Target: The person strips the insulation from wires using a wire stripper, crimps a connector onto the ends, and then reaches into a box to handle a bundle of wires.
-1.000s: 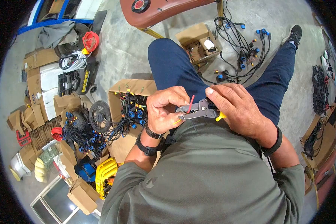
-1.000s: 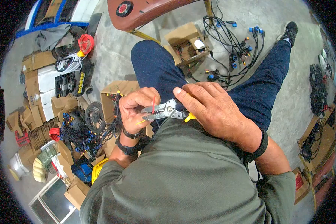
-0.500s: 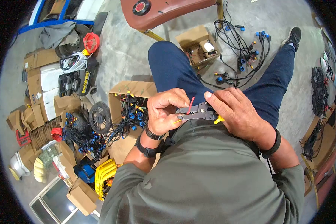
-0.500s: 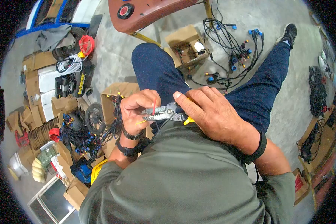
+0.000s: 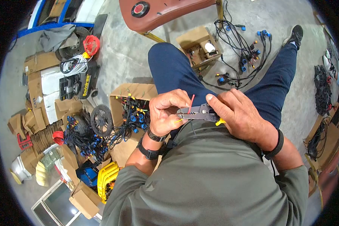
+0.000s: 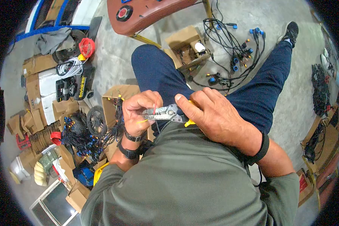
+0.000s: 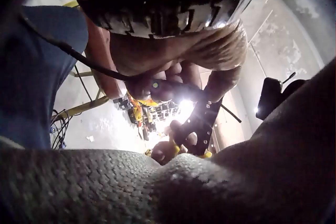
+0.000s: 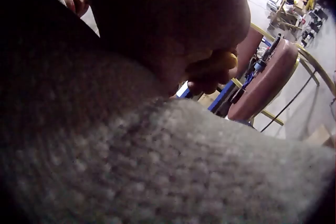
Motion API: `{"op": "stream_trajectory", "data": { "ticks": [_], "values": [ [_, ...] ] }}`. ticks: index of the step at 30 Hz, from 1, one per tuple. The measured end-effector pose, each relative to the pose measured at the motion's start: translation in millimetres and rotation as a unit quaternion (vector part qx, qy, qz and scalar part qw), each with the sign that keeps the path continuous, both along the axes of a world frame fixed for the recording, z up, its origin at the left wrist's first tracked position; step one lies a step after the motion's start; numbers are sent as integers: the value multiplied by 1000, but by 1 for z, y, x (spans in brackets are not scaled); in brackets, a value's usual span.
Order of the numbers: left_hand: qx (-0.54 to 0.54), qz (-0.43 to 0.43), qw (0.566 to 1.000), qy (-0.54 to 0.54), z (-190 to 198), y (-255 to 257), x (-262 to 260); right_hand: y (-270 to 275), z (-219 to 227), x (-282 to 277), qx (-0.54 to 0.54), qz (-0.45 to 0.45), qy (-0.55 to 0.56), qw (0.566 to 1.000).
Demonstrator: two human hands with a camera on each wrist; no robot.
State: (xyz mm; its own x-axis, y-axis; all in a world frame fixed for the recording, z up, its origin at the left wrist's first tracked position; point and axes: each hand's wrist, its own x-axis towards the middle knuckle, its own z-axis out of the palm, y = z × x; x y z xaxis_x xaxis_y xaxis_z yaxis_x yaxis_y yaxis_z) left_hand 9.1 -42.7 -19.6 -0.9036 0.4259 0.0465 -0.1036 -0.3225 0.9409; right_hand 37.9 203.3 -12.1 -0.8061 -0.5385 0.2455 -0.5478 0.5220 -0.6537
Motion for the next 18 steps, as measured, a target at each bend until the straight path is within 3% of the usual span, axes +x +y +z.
{"op": "stream_trajectory", "data": {
  "ticks": [4,10,12,15,18],
  "values": [
    [-13,-15,999,25,-3,-2,-3,0,-3,0,-11,-3,-1,1000],
    [-26,20,999,-34,-6,3,-7,-3,-12,-5,-14,-27,-37,999],
    [-57,72,995,-27,-3,11,-13,-3,-4,-14,16,-55,-44,997],
    [-31,144,989,15,1,19,-25,-11,8,-30,-56,-89,-50,993],
    [-66,228,969,66,10,22,-31,-18,16,-42,-75,-67,-73,992]
  ]
}}
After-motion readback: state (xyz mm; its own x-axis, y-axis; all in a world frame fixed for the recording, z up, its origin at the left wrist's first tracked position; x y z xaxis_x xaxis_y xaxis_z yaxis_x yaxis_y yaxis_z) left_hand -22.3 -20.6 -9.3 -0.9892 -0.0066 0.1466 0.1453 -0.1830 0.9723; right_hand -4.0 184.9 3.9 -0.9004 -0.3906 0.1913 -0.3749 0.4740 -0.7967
